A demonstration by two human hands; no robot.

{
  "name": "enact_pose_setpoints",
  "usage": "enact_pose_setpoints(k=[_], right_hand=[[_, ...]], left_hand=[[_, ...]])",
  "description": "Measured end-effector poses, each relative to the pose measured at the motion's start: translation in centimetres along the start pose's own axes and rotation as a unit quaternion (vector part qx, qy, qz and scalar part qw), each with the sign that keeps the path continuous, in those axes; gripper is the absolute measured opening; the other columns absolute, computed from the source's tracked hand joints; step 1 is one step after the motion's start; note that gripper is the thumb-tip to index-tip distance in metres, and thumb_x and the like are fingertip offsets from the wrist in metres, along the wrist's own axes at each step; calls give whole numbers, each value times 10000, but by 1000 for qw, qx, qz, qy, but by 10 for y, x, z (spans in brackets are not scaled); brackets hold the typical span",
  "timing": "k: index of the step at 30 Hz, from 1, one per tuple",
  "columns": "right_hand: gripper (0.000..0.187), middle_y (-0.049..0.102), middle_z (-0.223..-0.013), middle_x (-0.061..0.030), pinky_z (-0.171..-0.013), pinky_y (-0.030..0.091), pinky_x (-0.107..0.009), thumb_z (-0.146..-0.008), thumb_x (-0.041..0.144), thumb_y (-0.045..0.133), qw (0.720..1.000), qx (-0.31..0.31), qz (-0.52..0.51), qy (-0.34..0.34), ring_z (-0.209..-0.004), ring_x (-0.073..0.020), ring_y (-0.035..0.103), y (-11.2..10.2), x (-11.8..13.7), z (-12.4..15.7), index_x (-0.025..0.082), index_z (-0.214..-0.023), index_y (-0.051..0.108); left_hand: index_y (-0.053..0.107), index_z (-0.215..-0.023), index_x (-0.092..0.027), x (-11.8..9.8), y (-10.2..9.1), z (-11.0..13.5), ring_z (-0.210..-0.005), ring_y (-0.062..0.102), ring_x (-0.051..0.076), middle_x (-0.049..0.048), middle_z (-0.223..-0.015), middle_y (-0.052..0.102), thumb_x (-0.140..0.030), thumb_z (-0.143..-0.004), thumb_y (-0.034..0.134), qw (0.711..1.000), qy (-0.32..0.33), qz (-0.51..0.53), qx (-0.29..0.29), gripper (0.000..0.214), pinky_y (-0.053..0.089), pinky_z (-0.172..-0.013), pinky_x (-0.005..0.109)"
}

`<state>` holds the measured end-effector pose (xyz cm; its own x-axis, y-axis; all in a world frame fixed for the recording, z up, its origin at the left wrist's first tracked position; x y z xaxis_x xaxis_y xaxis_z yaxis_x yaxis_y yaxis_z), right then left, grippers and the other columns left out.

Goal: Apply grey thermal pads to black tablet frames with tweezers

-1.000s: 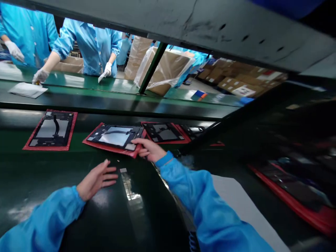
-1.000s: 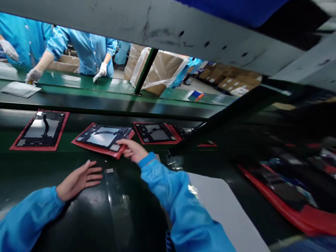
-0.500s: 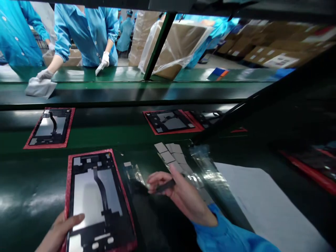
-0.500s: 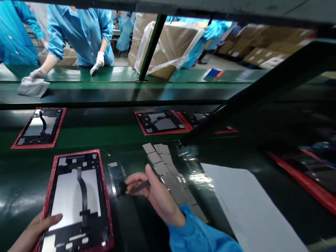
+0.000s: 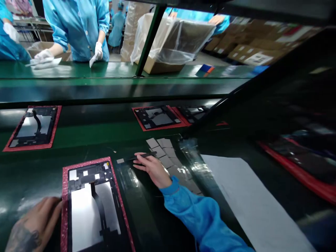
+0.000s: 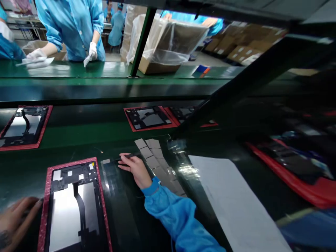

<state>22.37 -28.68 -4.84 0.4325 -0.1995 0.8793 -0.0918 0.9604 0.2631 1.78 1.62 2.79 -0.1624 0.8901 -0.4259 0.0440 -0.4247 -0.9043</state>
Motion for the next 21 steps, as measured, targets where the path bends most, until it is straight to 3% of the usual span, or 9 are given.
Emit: enact_pose_setpoints(k=[2,4,7,10,18,21], right_hand=[[504,669,-771,-16,-711,589,-285,-525,498,861,999,-18,7,-33,-765,-175,668,1,-2,-9,156,-844,671],[538,660,-707,-1,-660,582,-266,-504,514,863,996,-44,28,-75,-713,-173,675,1,-3,-16,158,-829,624],[558,649,-690,1,-562,565,-240,-528,574,824,990,-59,70,-109,-675,-175,673,3,-7,-19,160,-815,585],[544,650,-703,-8,-535,555,-233,-574,601,784,987,-51,96,-116,-682,-181,677,6,-11,-19,159,-820,584],[419,665,-693,-21,-600,574,-266,-687,536,743,983,-34,120,-133,-678,-190,687,8,-15,-18,173,-827,586],[285,678,-723,-36,-624,583,-306,-782,455,684,961,-28,177,-212,-675,-201,691,9,-9,-5,185,-833,606]], left_hand=[[659,-998,-175,-45,9,-33,-886,633,193,81,-1010,651,-403,-985,345,977,199,-39,-72,388,526,-762,288],[657,-1089,-160,-86,38,-61,-1140,535,268,98,-1201,601,-339,-1000,311,940,317,-84,-97,400,446,-966,444],[610,-1225,-189,-119,90,-95,-1271,401,348,82,-1336,516,-559,-925,444,937,322,-129,-49,504,333,-1038,571],[576,-1284,-213,-119,115,-108,-1305,338,381,88,-1378,472,-690,-850,462,945,302,-126,-24,654,232,-1064,629],[541,-1317,-252,-114,112,-105,-1334,292,368,58,-1413,434,-684,-895,355,950,294,-102,-9,631,157,-1071,646],[544,-1312,-265,-116,113,-105,-1330,306,360,51,-1407,442,-678,-892,376,953,285,-100,-9,612,161,-1077,641]])
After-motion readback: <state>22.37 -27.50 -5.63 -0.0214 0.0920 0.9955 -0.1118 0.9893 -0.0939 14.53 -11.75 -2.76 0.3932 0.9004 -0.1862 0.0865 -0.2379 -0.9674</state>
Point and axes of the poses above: each hand's wrist, its own z-axis away from the middle knuckle, its own y-axis out of the palm, x = y × z, the point moved 4 cm from there along -z, towards the middle knuckle
